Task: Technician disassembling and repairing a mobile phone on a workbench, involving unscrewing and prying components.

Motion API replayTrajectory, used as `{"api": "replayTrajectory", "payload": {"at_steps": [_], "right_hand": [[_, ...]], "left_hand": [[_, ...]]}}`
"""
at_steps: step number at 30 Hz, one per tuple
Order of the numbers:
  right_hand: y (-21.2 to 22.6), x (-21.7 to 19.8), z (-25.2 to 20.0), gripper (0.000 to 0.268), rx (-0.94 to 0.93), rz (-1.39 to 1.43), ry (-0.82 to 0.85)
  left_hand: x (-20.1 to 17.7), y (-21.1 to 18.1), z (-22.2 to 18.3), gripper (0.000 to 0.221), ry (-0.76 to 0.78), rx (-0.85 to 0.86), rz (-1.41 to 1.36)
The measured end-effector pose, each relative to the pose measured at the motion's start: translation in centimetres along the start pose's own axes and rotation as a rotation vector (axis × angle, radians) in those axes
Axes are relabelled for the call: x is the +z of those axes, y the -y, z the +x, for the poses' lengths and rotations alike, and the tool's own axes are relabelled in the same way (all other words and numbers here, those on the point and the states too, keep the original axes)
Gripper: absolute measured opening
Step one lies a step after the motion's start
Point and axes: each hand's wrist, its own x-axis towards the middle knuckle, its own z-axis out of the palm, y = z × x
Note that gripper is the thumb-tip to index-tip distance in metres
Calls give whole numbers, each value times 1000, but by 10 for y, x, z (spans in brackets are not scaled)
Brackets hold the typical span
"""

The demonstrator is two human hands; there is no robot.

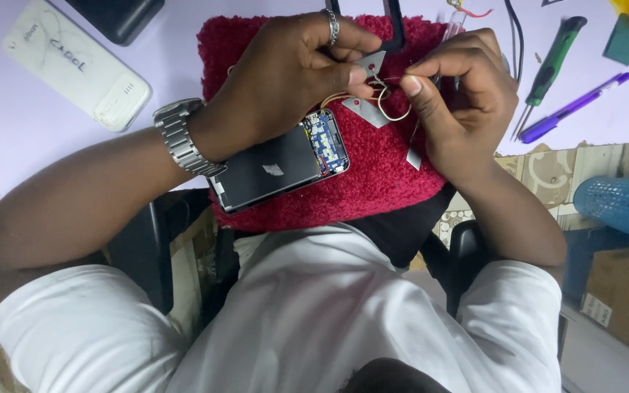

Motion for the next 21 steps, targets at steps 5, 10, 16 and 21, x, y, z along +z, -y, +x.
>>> {"api": "replayTrajectory", "payload": {"at_steps": [5, 10, 16, 21], "right_hand": [[1, 1, 0, 12, 8, -16, 3], [0, 0, -2, 11, 13, -10, -88], [-3, 0, -2, 12, -76, 8, -62], [-2, 1, 2, 11, -143, 33, -99]], "left_hand": [[-2, -6, -2, 25, -9, 29, 72], [-2, -10, 0, 25, -21, -27, 46], [-11, 1, -1, 36, 97, 186, 409], [-12, -3, -1, 23, 190, 218, 547]]}}
